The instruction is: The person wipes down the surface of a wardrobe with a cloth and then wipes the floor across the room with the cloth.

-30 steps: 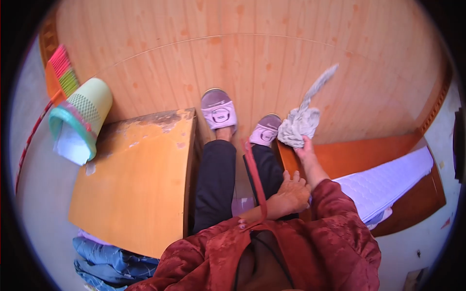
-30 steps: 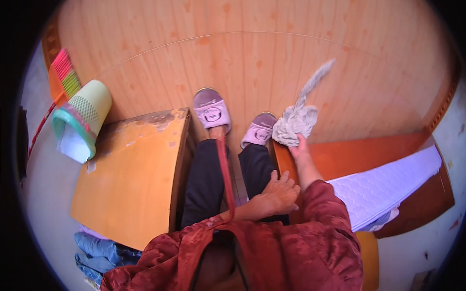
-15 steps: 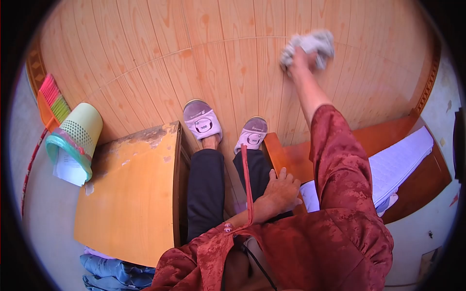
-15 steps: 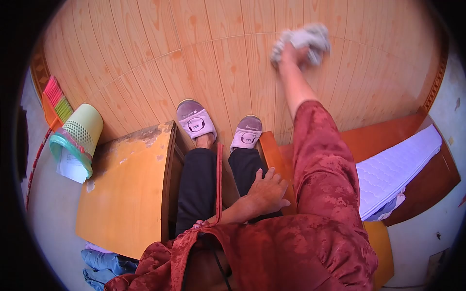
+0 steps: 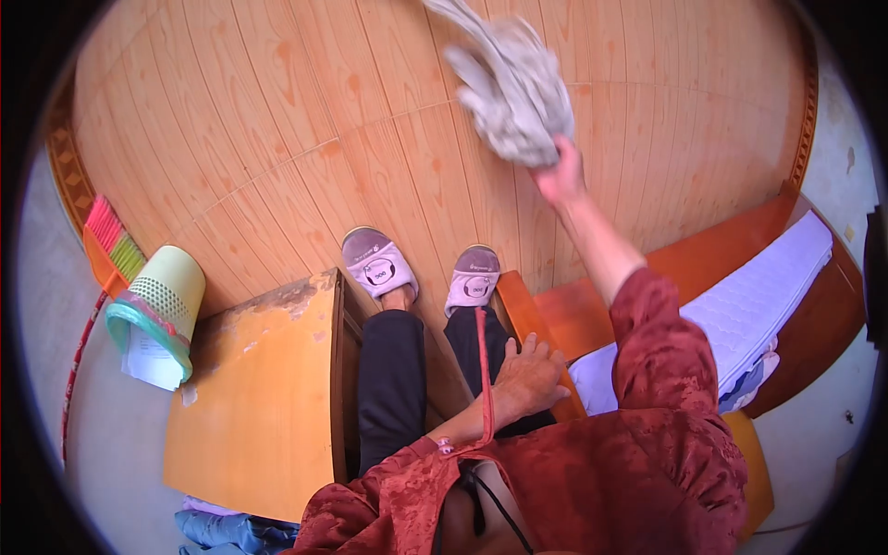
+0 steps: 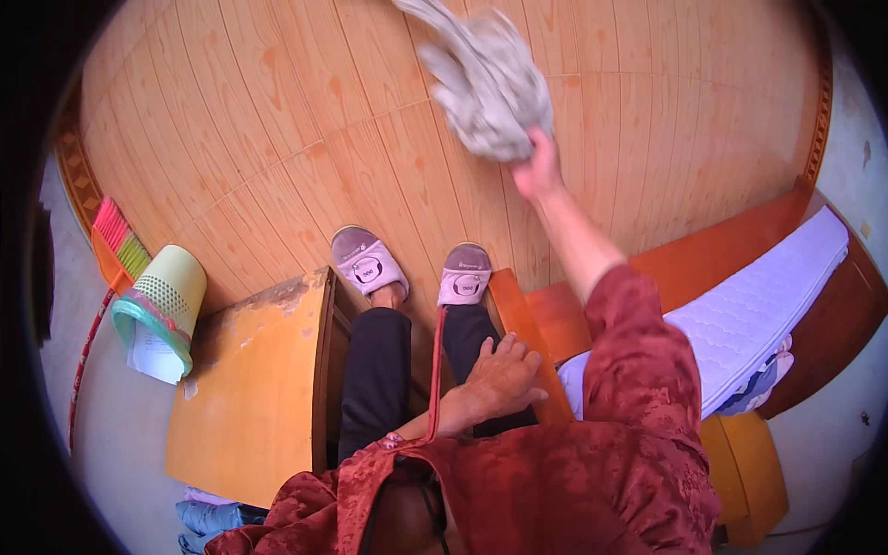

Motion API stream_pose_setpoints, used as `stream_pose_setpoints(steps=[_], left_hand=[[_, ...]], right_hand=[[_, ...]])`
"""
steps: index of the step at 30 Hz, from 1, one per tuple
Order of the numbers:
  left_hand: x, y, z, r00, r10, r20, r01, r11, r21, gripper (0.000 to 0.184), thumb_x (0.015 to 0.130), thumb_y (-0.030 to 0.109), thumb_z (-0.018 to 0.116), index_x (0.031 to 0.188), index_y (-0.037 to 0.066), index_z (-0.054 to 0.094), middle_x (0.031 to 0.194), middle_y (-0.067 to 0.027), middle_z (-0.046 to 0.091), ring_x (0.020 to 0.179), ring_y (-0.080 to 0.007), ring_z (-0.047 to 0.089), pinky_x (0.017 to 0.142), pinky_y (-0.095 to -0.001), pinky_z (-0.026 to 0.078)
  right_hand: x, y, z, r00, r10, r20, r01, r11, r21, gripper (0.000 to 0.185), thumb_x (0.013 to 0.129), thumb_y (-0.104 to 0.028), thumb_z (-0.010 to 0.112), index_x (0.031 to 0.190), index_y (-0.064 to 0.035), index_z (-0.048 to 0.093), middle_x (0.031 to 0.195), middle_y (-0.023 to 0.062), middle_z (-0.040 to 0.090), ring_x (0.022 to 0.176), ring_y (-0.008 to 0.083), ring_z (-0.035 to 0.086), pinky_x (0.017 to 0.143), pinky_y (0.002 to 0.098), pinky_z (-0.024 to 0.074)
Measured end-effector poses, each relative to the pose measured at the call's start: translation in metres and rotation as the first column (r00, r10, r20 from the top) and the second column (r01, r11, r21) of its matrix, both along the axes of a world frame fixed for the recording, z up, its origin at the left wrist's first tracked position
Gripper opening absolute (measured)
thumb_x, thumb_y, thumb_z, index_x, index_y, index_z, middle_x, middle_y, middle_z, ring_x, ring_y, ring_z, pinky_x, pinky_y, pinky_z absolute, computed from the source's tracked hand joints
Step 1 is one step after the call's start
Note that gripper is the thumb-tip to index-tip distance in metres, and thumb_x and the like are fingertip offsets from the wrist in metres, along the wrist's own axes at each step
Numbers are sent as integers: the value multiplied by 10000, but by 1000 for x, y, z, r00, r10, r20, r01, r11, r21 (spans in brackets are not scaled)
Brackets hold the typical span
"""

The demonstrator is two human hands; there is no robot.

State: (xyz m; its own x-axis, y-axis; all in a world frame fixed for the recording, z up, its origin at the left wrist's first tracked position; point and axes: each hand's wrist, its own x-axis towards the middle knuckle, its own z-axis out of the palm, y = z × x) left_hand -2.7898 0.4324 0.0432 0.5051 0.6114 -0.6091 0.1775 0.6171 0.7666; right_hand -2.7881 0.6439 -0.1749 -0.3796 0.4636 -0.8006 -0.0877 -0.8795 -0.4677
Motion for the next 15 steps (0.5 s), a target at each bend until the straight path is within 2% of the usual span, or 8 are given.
stream_pose_setpoints(steps=[2, 3, 4, 5, 8, 9, 12, 15], left_hand=[[1, 0, 0, 1000, -10, 9, 10, 1000, -5, 601, 800, 398, 656, 1236, 19, 489, 1276, -225, 458, 1317, -404, 307, 1048, -588, 261], [0, 1, 0, 1000, -20, 15, 20, 1000, -11, 601, 800, 399, 655, 1236, 20, 490, 1277, -226, 457, 1319, -404, 305, 1049, -588, 259], [-1, 2, 1, 999, -31, 22, 31, 999, -18, 600, 801, 401, 654, 1235, 21, 491, 1279, -228, 456, 1320, -403, 303, 1050, -588, 257], [-2, 2, 1, 999, -41, 30, 42, 999, -25, 599, 801, 402, 653, 1235, 21, 492, 1280, -229, 455, 1322, -403, 301, 1050, -588, 255], [0, -2, -1, 999, -26, 28, 27, 1000, -14, 600, 799, 404, 655, 1233, 20, 496, 1281, -227, 455, 1320, -407, 305, 1052, -588, 251], [-1, -3, -1, 1000, -16, 22, 17, 1000, -14, 597, 800, 401, 654, 1231, 18, 497, 1279, -226, 457, 1318, -409, 307, 1051, -589, 252], [-1, -3, 0, 1000, 1, 17, -1, 1000, -7, 592, 802, 395, 652, 1229, 15, 499, 1272, -226, 459, 1313, -413, 315, 1049, -590, 254], [-5, 1, 1, 1000, -6, 18, 6, 1000, -5, 587, 804, 387, 646, 1229, 11, 499, 1270, -225, 457, 1310, -412, 318, 1047, -591, 257]], right_hand=[[82, -30, -11, 990, 10, 142, -9, 1000, -9, 494, 852, -196, 459, 1307, -5, 433, 1312, 114, 520, 1173, 250, 527, 1016, 421, 400], [136, -46, -32, 984, -13, 175, 22, 998, -51, 485, 854, -167, 462, 1313, -16, 415, 1244, 132, 560, 1141, 259, 552, 994, 442, 431], [172, -66, -41, 941, -63, 333, 83, 995, -48, 532, 825, -103, 501, 1337, -31, 377, 1257, 137, 536, 1146, 280, 545, 965, 453, 459], [195, -81, -45, 870, -107, 482, 142, 989, -36, 601, 795, -39, 541, 1362, -46, 338, 1270, 143, 513, 1151, 302, 537, 936, 464, 487], [216, -103, -57, 694, 71, 716, 127, 967, -220, 699, 755, 9, 574, 1383, -56, 274, 1268, 175, 489, 1148, 339, 530, 898, 493, 508], [219, -108, -76, 645, 59, 761, 151, 967, -203, 725, 734, -9, 607, 1378, -43, 277, 1281, 189, 477, 1145, 334, 529, 899, 457, 503], [142, -93, -83, 480, -22, 877, -15, 999, 33, 730, 716, -39, 631, 1363, -37, 294, 1270, 188, 484, 1130, 323, 533, 888, 428, 498], [49, -70, -76, 641, -2, 767, -210, 961, 178, 710, 696, -44, 657, 1329, -18, 337, 1252, 163, 500, 1109, 290, 539, 903, 396, 472]])
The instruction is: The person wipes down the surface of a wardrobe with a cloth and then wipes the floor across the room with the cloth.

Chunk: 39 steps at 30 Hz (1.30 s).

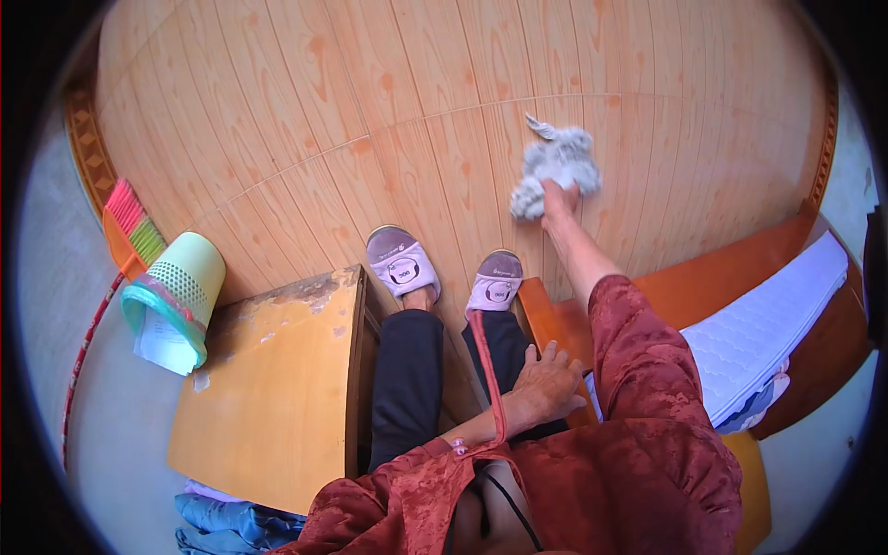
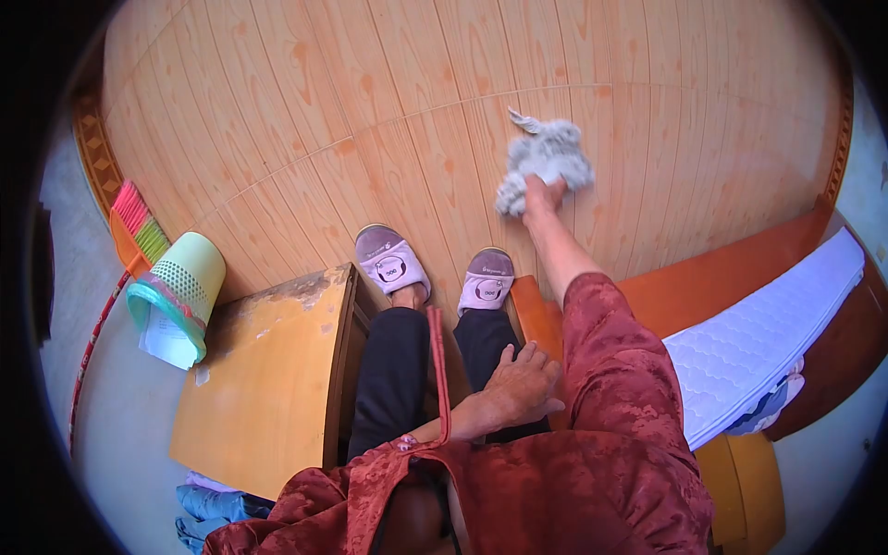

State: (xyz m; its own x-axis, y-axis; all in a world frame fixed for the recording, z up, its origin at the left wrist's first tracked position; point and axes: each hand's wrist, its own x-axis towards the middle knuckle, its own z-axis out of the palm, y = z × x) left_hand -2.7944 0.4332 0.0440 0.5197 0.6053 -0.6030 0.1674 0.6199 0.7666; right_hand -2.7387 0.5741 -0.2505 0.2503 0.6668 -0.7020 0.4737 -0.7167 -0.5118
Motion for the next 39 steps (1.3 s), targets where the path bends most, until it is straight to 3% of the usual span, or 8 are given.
stream_pose_setpoints(steps=[5, 7, 15, 17, 23, 26, 32, 39], left_hand=[[9, -7, -3, 984, 144, -105, -138, 988, 71, 520, 781, 368, 671, 1138, 14, 540, 1191, -225, 504, 1263, -417, 358, 1007, -611, 260], [10, -9, -3, 972, 210, -109, -202, 977, 73, 520, 782, 366, 672, 1140, 13, 537, 1192, -226, 502, 1262, -418, 360, 1007, -613, 263], [13, -5, -3, 974, 162, -156, -152, 985, 77, 583, 778, 390, 666, 1210, 43, 486, 1236, -215, 480, 1264, -409, 363, 1018, -606, 271], [1, 0, -2, 985, 56, -160, -47, 997, 61, 645, 787, 420, 644, 1295, 74, 446, 1312, -203, 443, 1277, -400, 359, 1037, -574, 263], [3, -40, -39, 947, 271, -171, -249, 959, 139, 682, 769, 432, 675, 1235, -27, 481, 1170, -224, 550, 1177, -383, 472, 975, -471, 385], [11, -94, -44, 879, 428, -212, -420, 904, 81, 575, 784, 390, 670, 1199, 28, 506, 1098, -205, 582, 1065, -388, 542, 912, -475, 427], [2, -155, 15, 901, 139, -412, -216, 965, -147, 524, 796, 360, 675, 1176, 33, 523, 1086, -185, 587, 1081, -359, 543, 920, -445, 432], [-29, -186, 121, 866, 16, -499, -74, 993, -96, 502, 791, 360, 676, 1148, 34, 543, 1128, -170, 583, 1184, -354, 476, 1013, -504, 338]], right_hand=[[-155, 20, -2, 840, 415, -350, -370, 909, 191, 639, 729, -37, 649, 1304, -6, 372, 1188, 126, 549, 1067, 261, 564, 898, 368, 477], [-205, 28, -17, 680, 350, -644, -422, 906, 47, 586, 754, -36, 637, 1288, -42, 396, 1160, 109, 568, 1045, 246, 578, 872, 393, 502], [-244, 20, 62, 323, -167, -932, -270, 927, -259, 382, 821, -60, 530, 1199, -50, 480, 1123, 91, 604, 1037, 228, 596, 898, 420, 503], [-216, 24, 92, 402, -299, -866, -240, 878, -414, 391, 830, -123, 500, 1206, -11, 501, 1170, 119, 597, 1086, 232, 575, 977, 423, 445], [-121, 12, 150, 504, -467, -727, -89, 809, -581, 449, 838, -172, 475, 1253, -2, 486, 1253, 139, 557, 1160, 266, 532, 1018, 461, 403], [-70, 2, 185, 556, -500, -665, -50, 778, -626, 464, 844, -179, 463, 1270, 3, 473, 1279, 141, 536, 1175, 290, 521, 1026, 477, 393], [17, -9, 261, 605, -589, -535, 182, 757, -627, 446, 802, -97, 483, 1239, -13, 490, 1231, 140, 559, 1154, 294, 535, 1016, 465, 408], [61, 57, 354, 901, 16, -434, -26, 1000, -16, 581, 720, 44, 533, 1287, -52, 449, 1201, 98, 548, 1061, 242, 563, 961, 385, 447]])
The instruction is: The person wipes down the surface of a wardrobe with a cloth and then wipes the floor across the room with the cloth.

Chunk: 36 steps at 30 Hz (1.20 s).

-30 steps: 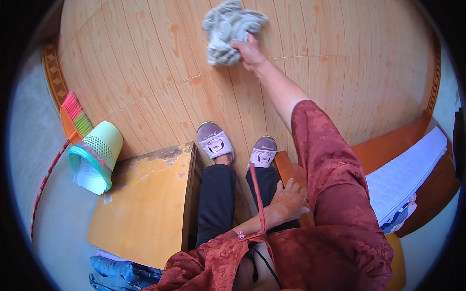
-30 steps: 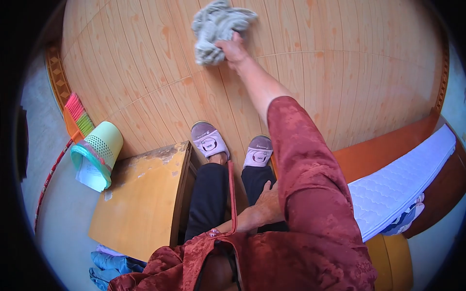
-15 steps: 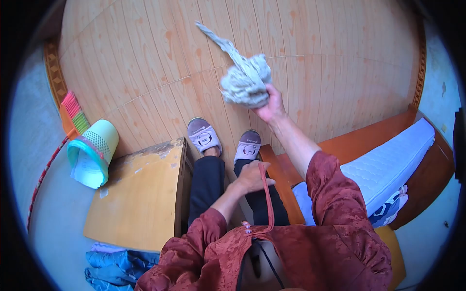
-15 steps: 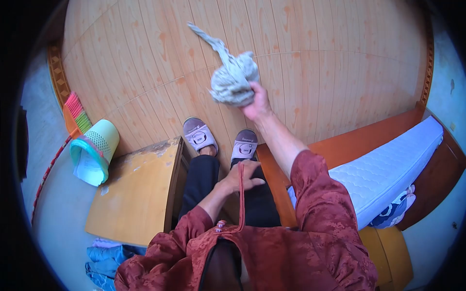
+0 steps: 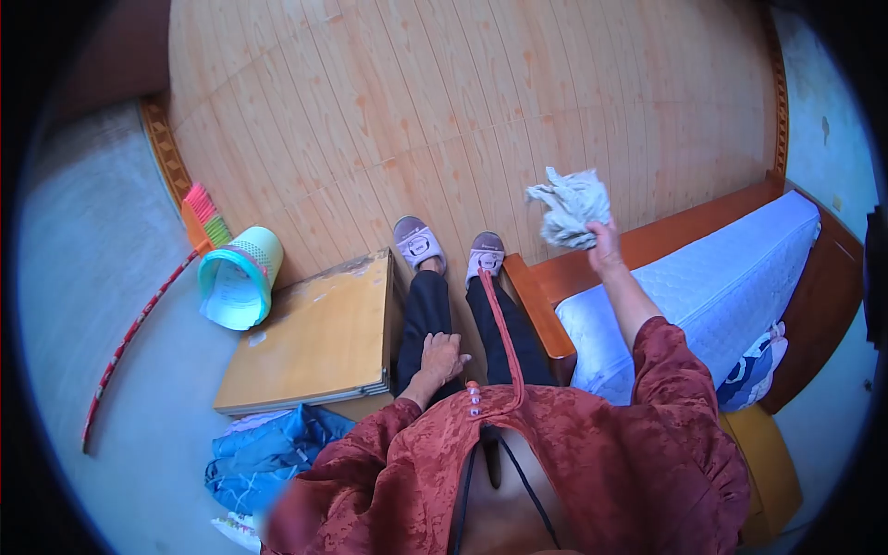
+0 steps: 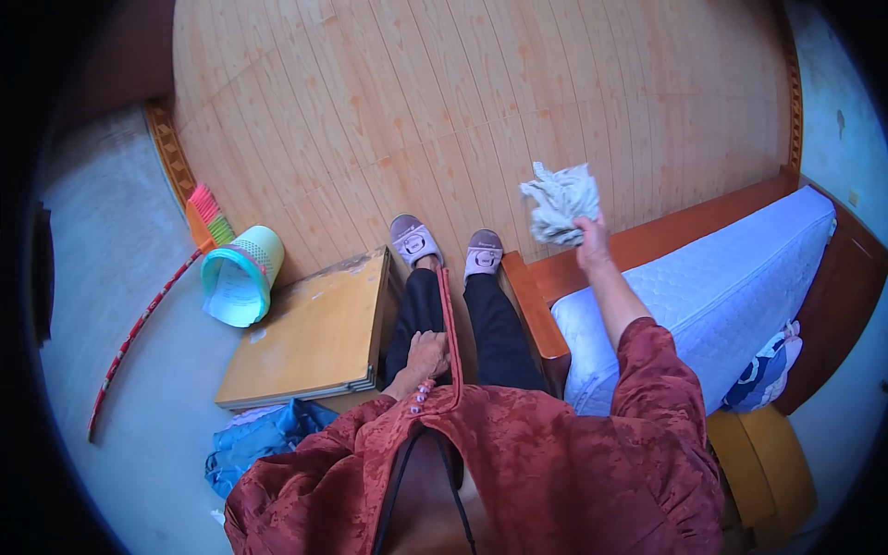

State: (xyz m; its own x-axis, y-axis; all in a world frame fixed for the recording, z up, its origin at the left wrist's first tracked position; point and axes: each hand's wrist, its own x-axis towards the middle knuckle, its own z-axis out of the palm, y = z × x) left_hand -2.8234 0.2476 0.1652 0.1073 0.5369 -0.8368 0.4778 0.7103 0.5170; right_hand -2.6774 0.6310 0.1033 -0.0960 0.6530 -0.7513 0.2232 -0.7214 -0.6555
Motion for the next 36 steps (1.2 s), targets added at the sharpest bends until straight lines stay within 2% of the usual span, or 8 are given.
stream_pose_setpoints(steps=[5, 8, 11, 14, 18, 26, 30, 36], left_hand=[[-13, -30, 71, 999, 4, -41, -5, 1000, -16, 543, 788, 378, 666, 1197, 47, 532, 1264, -150, 520, 1303, -371, 354, 1057, -591, 242], [-14, -61, 85, 996, 72, -43, -73, 997, -18, 546, 820, 409, 605, 1232, 62, 519, 1342, -134, 468, 1338, -362, 308, 1048, -624, 224], [-34, -70, 122, 987, 157, -36, -158, 987, -39, 512, 853, 415, 539, 1221, 59, 528, 1345, -143, 460, 1305, -363, 353, 1050, -547, 284], [-2, -144, 79, 969, 240, -49, -225, 951, 211, 488, 835, 401, 571, 1178, 55, 551, 1291, -161, 483, 1219, -376, 431, 999, -456, 373], [-66, -82, 179, 914, 406, -12, -406, 912, -65, 443, 810, 387, 609, 1103, 57, 571, 1169, -176, 516, 1107, -380, 489, 910, -426, 428], [-91, -65, 174, 959, 269, -87, -275, 959, -62, 380, 814, 381, 605, 1017, 61, 575, 1008, -158, 537, 989, -355, 534, 804, -419, 446], [-98, -13, 188, 936, 352, 17, -343, 921, -186, 365, 819, 380, 599, 994, 59, 577, 970, -153, 543, 958, -348, 546, 779, -411, 449], [-121, 104, 233, 990, 124, -61, -120, 990, 76, 207, 797, 278, 589, 813, 73, 568, 809, -115, 549, 794, -322, 550, 650, -414, 432]], right_hand=[[-14, 30, 114, 888, 184, 421, -324, 900, 290, 550, 763, -65, 617, 1287, -79, 451, 1210, 90, 524, 971, 176, 561, 764, 307, 501], [30, 3, 141, 680, 461, 570, -596, 801, 63, 520, 769, -114, 648, 1256, -81, 467, 1168, 85, 533, 925, 163, 569, 705, 295, 511], [54, -53, 185, 695, 653, 302, -529, 748, -400, 459, 782, -175, 665, 1193, -64, 494, 999, 75, 579, 824, 174, 595, 678, 343, 533], [34, -95, 236, 555, 831, 36, -626, 446, -640, 370, 790, -178, 676, 1102, -46, 525, 824, 51, 581, 722, 154, 588, 605, 336, 539], [23, -113, 264, 428, 903, 48, -733, 378, -566, 280, 775, -103, 679, 1008, -42, 536, 740, 31, 546, 646, 124, 548, 535, 297, 502], [61, -76, 198, 500, 866, 0, -754, 435, -492, 93, 769, -1, 600, 858, -26, 602, 687, 9, 558, 572, 112, 525, 515, 266, 462], [53, -3, 215, 575, 758, -308, -728, 302, -616, 127, 774, -17, 598, 897, -33, 626, 767, 32, 619, 629, 118, 574, 576, 269, 486], [46, 48, 255, 622, 466, -629, -757, 151, -636, 146, 831, -96, 682, 951, -15, 661, 860, 16, 660, 735, 93, 609, 669, 245, 513]])
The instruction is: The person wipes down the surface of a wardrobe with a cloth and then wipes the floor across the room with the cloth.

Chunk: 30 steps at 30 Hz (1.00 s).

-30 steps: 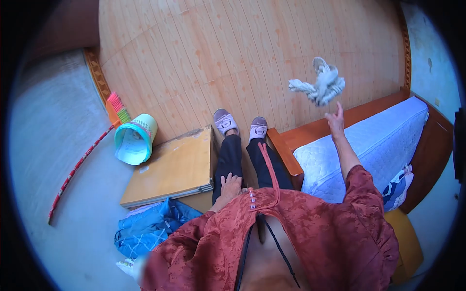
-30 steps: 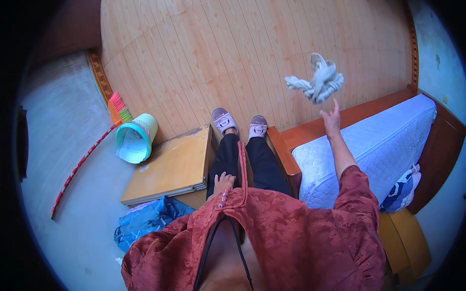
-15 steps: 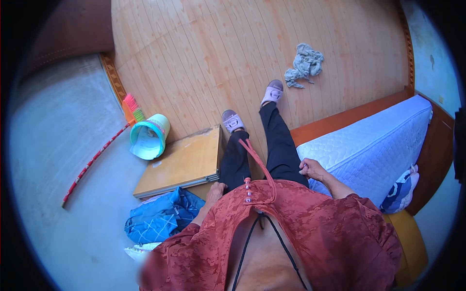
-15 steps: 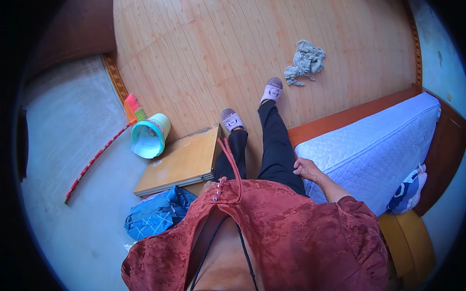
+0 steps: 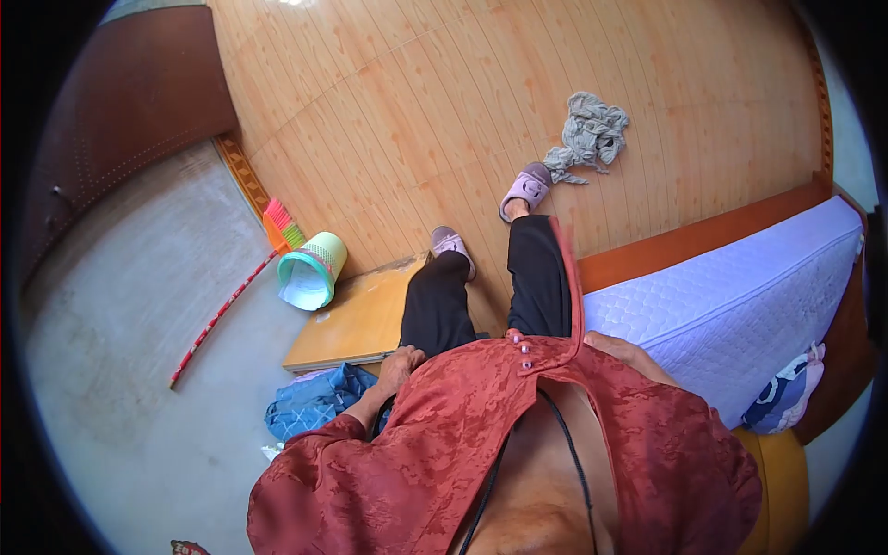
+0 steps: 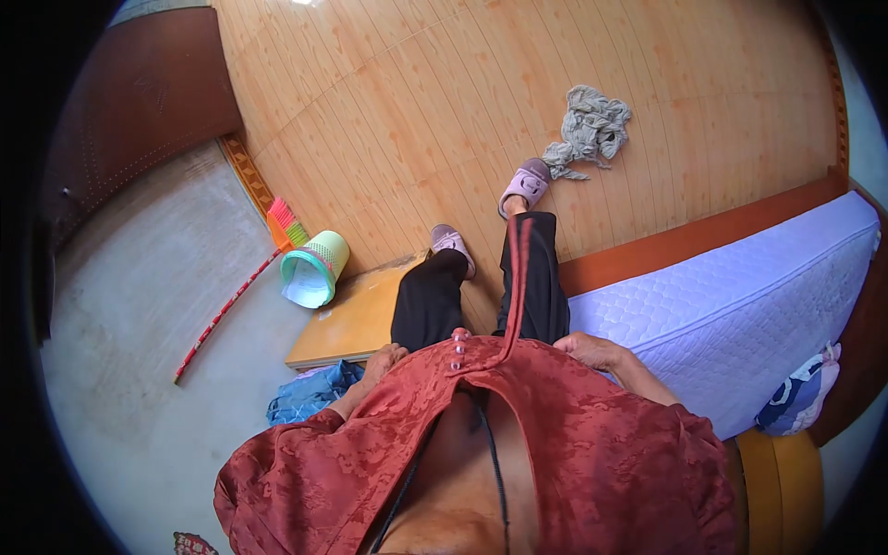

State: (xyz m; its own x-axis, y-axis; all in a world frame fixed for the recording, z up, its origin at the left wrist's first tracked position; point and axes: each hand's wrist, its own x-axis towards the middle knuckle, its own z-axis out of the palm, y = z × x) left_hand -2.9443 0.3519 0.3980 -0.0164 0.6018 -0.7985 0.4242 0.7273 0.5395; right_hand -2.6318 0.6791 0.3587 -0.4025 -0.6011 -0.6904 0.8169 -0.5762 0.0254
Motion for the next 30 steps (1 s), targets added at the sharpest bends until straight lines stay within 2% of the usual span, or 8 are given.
stream_pose_setpoints(steps=[2, 5, 8, 10, 11, 23, 26, 30], left_hand=[[-10, 33, 9, 999, -5, -49, 11, 991, 135, 184, 793, 251, 599, 774, 71, 566, 710, -85, 531, 703, -291, 554, 613, -389, 428], [-20, -14, -26, 949, 280, 143, -230, 928, -294, 114, 769, 182, 630, 763, 75, 591, 610, -34, 517, 592, -192, 540, 564, -318, 428], [-52, 42, -4, 856, 407, 318, -273, 879, -391, 99, 748, 157, 667, 798, 84, 622, 606, -2, 549, 571, -117, 523, 547, -262, 425], [-79, 85, 14, 441, 810, 387, -355, 554, -753, 166, 750, 192, 699, 830, 65, 630, 681, -18, 610, 635, -101, 561, 567, -259, 456], [-88, 94, 17, 424, 814, 396, -295, 538, -789, 167, 751, 193, 699, 832, 64, 631, 681, -18, 610, 635, -102, 561, 569, -260, 458], [-224, 147, -155, 554, -84, 828, 439, 875, -205, 188, 771, 204, 691, 856, 46, 633, 690, -19, 608, 632, -113, 565, 589, -269, 476], [-221, 244, -202, 849, -63, 524, 389, 747, -540, 230, 785, 207, 687, 913, 28, 620, 721, -59, 633, 657, -199, 609, 632, -328, 508], [-191, 281, -308, 887, -462, 26, 460, 877, -139, 431, 780, 275, 700, 1100, 29, 548, 969, -182, 616, 912, -358, 604, 764, -426, 487]], right_hand=[[-12, 13, 5, 996, -52, 66, 56, 997, -56, 176, 839, -97, 677, 987, -4, 659, 918, 28, 662, 780, 98, 615, 710, 255, 513], [-25, 21, 6, 974, -136, 180, 162, 977, -140, 221, 851, -99, 668, 1042, 12, 656, 1004, 44, 665, 847, 106, 622, 770, 270, 513], [-14, 9, -11, 946, -262, 191, 301, 929, -217, 230, 853, -107, 661, 1047, 15, 644, 995, 61, 669, 850, 125, 633, 776, 284, 519], [-19, -1, -18, 923, -307, 234, 354, 914, -197, 233, 855, -111, 657, 1050, 16, 638, 987, 70, 671, 845, 135, 639, 774, 292, 524], [-22, -4, -22, 912, -328, 246, 376, 909, -180, 234, 856, -113, 654, 1051, 17, 635, 983, 75, 672, 842, 140, 642, 774, 296, 526], [-56, 50, -72, 617, -736, 278, 739, 663, 118, 241, 878, -154, 596, 1077, -22, 568, 924, 147, 668, 711, 222, 674, 676, 368, 576], [-47, 117, -154, 492, -858, 148, 737, 501, 454, 336, 865, -180, 613, 1156, -50, 509, 927, 120, 652, 722, 201, 666, 661, 329, 576], [-8, 152, -294, 666, -685, 295, 88, 465, 881, 585, 812, -189, 679, 1324, -95, 410, 1097, 149, 589, 954, 207, 621, 722, 362, 552]])
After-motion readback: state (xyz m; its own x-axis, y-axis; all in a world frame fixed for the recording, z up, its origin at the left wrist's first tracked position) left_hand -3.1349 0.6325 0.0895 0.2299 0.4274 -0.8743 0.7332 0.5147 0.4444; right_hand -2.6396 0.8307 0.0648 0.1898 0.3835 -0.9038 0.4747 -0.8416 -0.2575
